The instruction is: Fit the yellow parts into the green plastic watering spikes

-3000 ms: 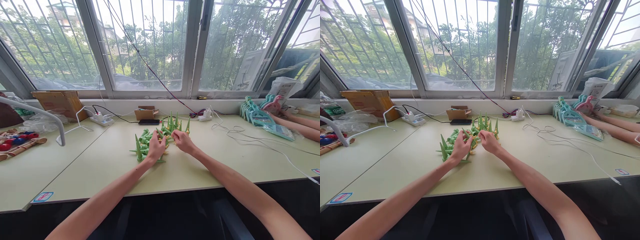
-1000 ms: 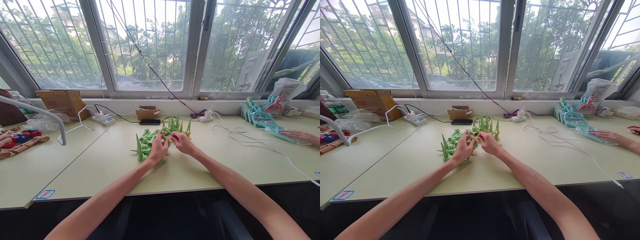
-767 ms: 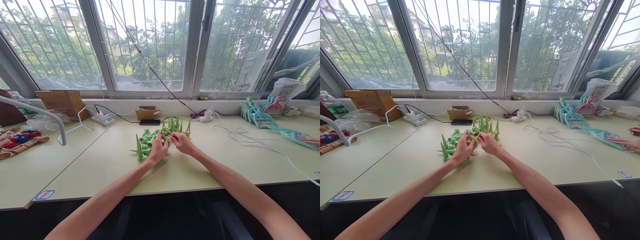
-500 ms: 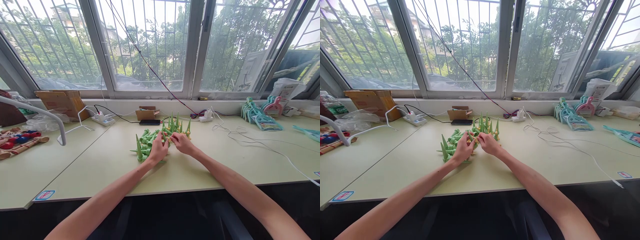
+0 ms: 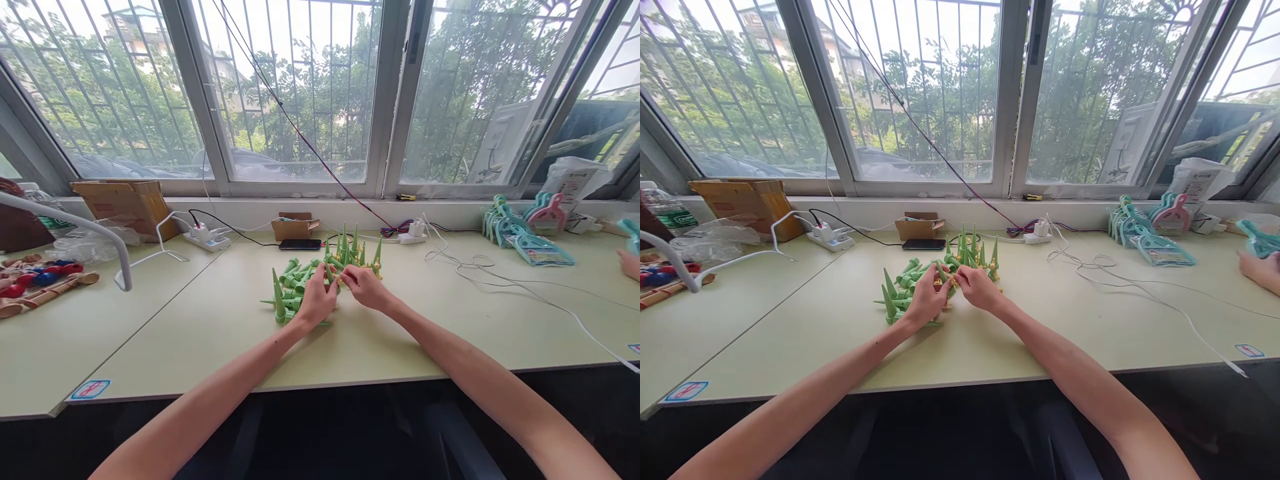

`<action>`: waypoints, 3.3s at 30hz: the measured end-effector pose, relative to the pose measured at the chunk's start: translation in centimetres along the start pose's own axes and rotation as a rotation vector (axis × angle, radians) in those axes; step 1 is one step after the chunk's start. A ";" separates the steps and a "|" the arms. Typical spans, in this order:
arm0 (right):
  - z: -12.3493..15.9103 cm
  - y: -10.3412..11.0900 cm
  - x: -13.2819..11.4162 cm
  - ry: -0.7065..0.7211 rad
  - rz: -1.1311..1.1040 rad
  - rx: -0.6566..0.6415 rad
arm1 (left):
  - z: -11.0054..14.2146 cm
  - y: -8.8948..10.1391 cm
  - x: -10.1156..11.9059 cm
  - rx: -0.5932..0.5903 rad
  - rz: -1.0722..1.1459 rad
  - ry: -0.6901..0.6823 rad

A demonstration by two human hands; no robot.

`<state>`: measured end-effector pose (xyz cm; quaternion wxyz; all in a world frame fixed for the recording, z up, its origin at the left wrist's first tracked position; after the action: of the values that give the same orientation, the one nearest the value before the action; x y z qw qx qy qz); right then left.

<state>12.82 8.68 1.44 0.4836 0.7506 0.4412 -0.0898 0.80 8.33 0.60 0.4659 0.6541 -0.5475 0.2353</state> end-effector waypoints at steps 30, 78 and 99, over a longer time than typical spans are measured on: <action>0.1 0.6 -1.0 0.047 -0.041 0.034 | -0.2 0.6 0.1 0.071 0.015 0.017; 0.0 -0.1 0.1 0.002 0.033 -0.008 | -0.2 0.6 0.0 0.063 -0.022 -0.009; 0.1 0.5 -1.3 0.069 -0.053 -0.003 | -0.4 0.9 -0.5 0.095 -0.028 0.056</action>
<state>12.46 7.77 2.38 0.4667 0.7405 0.4776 -0.0758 -0.08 8.92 0.66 0.4526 0.6763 -0.5134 0.2725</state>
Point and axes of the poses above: each hand's wrist, its own z-axis away from the middle knuckle, its own y-axis out of the back of the hand, x = y × z, the point moved 8 cm from there along -z, towards the middle knuckle
